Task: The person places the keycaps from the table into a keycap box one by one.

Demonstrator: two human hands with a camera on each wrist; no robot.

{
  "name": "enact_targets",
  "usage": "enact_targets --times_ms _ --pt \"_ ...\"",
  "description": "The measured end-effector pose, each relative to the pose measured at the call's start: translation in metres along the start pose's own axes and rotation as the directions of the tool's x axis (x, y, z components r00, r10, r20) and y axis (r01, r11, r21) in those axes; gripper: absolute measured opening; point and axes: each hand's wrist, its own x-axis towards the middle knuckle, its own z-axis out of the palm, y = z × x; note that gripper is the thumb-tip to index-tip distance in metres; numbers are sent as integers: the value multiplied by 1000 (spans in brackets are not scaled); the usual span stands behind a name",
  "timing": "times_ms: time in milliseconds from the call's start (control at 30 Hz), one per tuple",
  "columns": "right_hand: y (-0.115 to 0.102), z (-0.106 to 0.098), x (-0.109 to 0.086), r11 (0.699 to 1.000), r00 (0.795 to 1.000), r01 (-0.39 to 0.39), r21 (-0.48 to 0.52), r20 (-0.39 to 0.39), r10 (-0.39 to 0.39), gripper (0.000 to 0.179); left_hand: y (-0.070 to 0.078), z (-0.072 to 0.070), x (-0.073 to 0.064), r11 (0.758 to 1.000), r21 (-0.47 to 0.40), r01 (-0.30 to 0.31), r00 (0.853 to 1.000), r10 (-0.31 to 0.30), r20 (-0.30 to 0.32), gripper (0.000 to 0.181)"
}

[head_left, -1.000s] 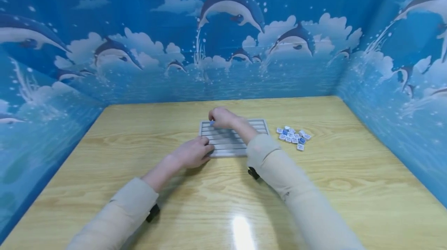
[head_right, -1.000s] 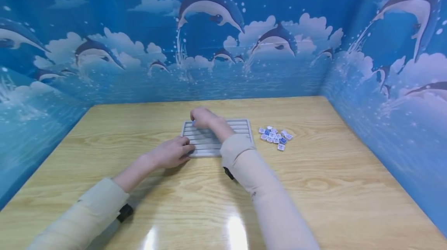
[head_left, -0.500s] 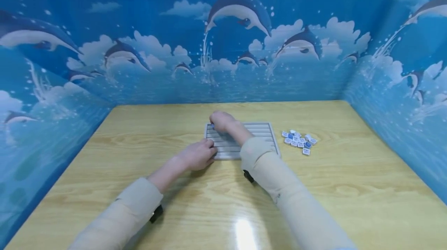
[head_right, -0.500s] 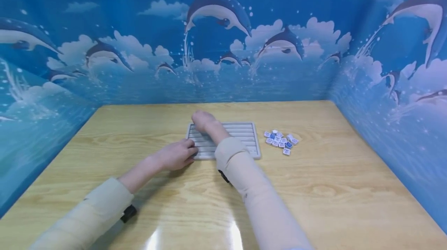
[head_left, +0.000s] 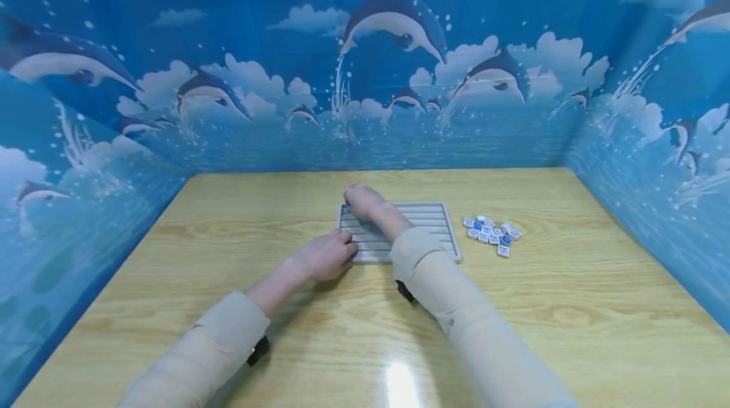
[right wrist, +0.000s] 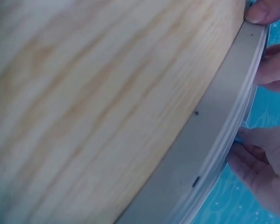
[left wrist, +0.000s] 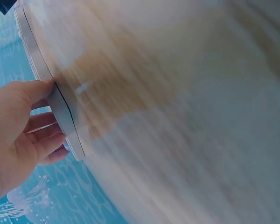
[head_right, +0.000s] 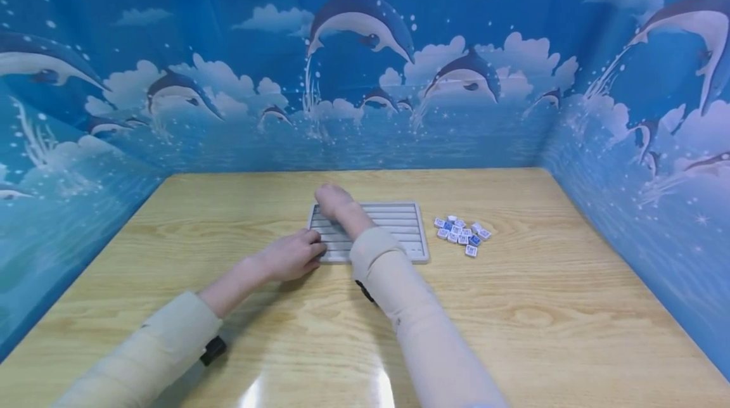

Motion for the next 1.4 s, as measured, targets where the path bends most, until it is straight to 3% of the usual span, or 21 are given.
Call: enact_targets --times_ms 400,633,800,1067,1400 --pt "-3 0 6 1000 999 -30 -1 -11 30 14 1 0 -1 999 -30 18 1000 -18 4 19" --pt "-9 -2 4 989 999 43 -138 -1 -43 20 -1 -2 -1 1000 -24 18 1000 -17 22 20" --pt "-12 -2 3 983 998 56 -174 -2 -58 21 -2 -1 -1 1000 -23 11 1000 -11 7 20" --pt "-8 -1 5 998 1000 -7 -64 -3 7 20 -2 0 0 1000 -12 21 999 -21 31 20" --pt "-5 1 10 999 1000 -12 53 -7 13 21 -1 1 1 1000 -8 11 1000 -11 7 18"
